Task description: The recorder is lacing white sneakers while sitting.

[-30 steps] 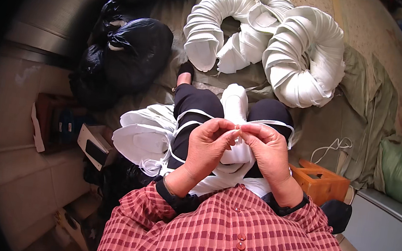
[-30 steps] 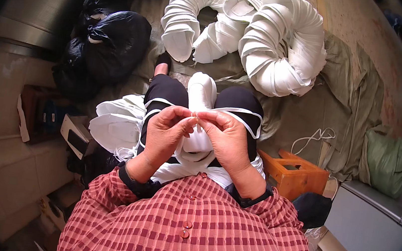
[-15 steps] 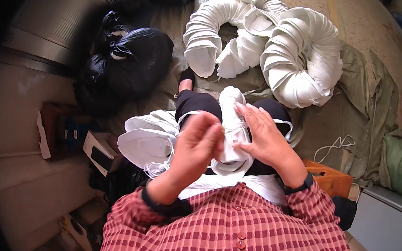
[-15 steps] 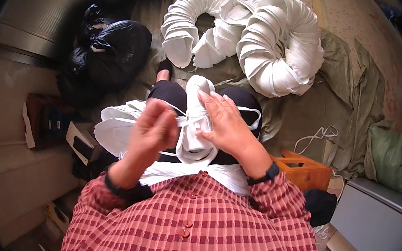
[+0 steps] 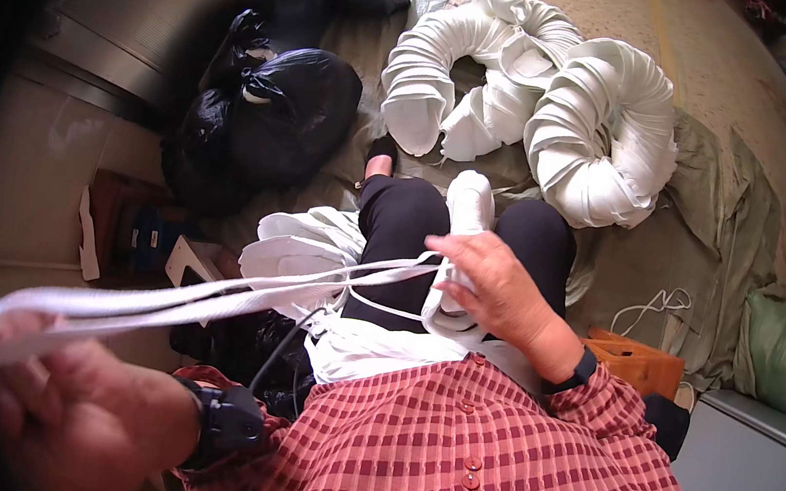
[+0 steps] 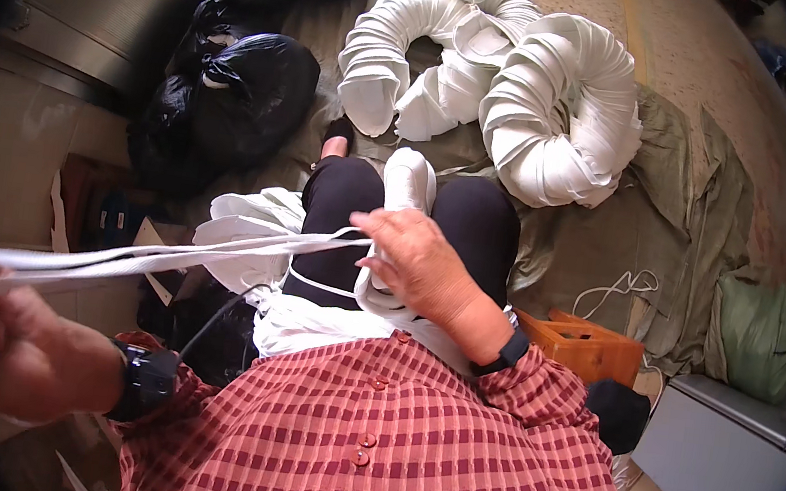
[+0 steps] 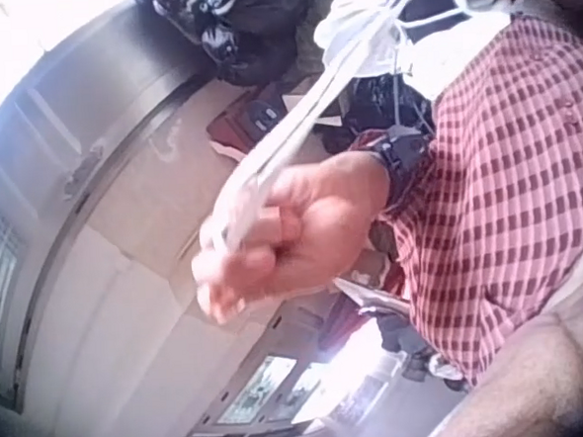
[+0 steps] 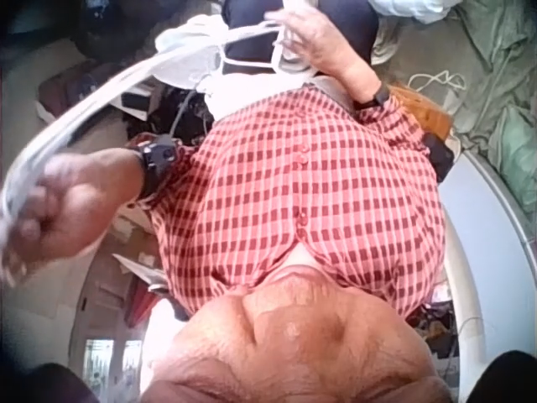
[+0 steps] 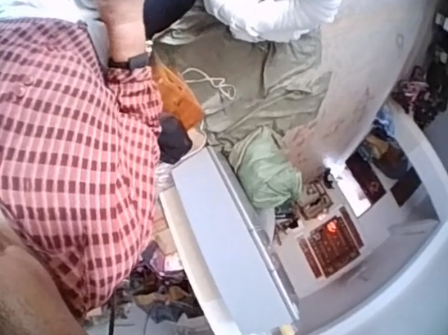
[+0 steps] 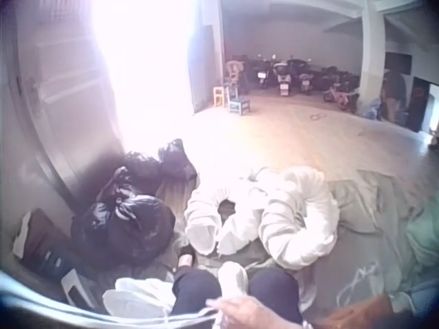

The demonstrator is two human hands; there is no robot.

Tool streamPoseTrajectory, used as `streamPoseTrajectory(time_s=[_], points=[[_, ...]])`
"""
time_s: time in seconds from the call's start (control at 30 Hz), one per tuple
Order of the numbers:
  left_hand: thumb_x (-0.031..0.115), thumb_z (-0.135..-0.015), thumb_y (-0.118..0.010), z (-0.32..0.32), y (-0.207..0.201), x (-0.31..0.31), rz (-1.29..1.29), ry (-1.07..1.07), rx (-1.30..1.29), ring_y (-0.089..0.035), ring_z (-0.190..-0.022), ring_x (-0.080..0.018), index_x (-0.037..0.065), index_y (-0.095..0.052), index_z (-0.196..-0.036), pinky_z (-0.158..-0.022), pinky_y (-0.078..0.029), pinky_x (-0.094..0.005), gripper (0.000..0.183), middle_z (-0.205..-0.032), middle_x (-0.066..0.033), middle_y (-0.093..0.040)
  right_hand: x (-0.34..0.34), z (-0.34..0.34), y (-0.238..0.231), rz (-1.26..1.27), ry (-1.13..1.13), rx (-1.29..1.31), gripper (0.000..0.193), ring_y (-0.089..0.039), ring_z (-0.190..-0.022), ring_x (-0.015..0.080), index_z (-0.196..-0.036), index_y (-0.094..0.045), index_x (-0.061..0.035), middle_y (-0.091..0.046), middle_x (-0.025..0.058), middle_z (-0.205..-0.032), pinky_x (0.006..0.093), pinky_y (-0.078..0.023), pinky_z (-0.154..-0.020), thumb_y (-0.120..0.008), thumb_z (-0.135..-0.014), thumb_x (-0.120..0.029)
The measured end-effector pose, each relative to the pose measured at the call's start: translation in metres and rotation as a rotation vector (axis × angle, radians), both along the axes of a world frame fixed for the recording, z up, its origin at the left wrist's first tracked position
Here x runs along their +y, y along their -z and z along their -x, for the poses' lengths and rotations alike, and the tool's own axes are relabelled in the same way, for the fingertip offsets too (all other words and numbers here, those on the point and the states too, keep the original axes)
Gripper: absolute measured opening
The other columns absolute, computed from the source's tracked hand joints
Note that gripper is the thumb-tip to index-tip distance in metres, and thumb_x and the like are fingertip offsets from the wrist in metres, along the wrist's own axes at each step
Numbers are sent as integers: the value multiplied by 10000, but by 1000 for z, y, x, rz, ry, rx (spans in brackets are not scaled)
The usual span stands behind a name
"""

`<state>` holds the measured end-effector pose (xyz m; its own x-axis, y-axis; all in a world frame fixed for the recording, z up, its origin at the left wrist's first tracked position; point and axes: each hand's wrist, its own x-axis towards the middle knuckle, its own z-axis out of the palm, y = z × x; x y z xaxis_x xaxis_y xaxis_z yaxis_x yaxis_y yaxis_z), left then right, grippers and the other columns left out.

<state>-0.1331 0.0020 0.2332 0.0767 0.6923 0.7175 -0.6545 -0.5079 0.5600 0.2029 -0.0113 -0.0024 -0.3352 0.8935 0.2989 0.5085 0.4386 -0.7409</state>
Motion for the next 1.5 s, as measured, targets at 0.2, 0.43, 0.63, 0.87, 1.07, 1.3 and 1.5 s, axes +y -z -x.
streamPoseTrajectory(time_s=[0.2, 0.43, 0.63, 0.87, 1.07, 1.3, 1.5], points=[[-8, -981, -621, -122, 139, 50, 314, -368, 762, -621, -890, -91, 34, -667, -1108, -771, -495, -237, 141, -1056, -46, -634, -20, -7, 3, -22, -75, -137, 134, -662, -955, 288, -932, -672, -54, -664, 82, -943, 403, -543, -842, -702, -803, -74], [150, -874, -709, -166, 256, 38, 188, -144, 1490, -684, -757, -362, 50, -659, -1113, -675, -530, -456, 264, -852, -165, -691, -30, -8, -4, -31, -97, -167, 154, -651, -916, 275, -941, -674, -65, -647, 70, -920, 383, -543, -795, -674, -788, -79], [200, -925, -713, -173, 266, 47, 734, 8, 1387, -535, -627, -73, -20, -656, -878, -566, -459, -308, 232, -664, -27, -609, -52, -16, -2, 225, -320, -17, 97, -639, -777, 336, -876, -638, -40, -610, 119, -771, 435, -530, -702, -665, -784, -56], [120, -938, -679, -163, 249, 44, 688, -85, 1441, -539, -622, -103, -3, -615, -1063, -578, -463, -295, 187, -687, -22, -571, -45, -25, -45, 353, -306, 187, 55, -651, -742, 329, -898, -665, -9, -636, 138, -775, 398, -529, -684, -697, -865, -39], [-21, -927, -655, -136, 213, 21, -12, -552, 1104, -638, -634, -215, 0, -617, -885, -582, -494, -317, 60, -726, -86, -636, -42, -47, -95, 407, 63, 1124, 207, -627, -670, 134, -1033, -620, 6, -679, 118, -851, 257, -490, -580, -549, -1068, -185], [202, -976, -663, -185, 221, -5, -78, 360, 1191, -667, -857, -303, -40, -602, -1095, -784, -526, -434, 276, -937, -151, -681, -27, -79, -137, 160, -38, 1361, 199, -528, -685, 143, -1091, -579, -69, -626, 78, -886, 311, -468, -653, -459, -1101, -228], [272, -1097, -468, -80, 229, 26, 908, 20, 420, -481, -602, -99, 89, -537, -849, -612, -443, -273, 316, -651, 14, -457, -48, -248, -68, 68, 991, 1696, 203, -547, -803, 183, -1045, -638, -20, -580, 83, -868, 337, -486, -797, -492, -1067, -160]])
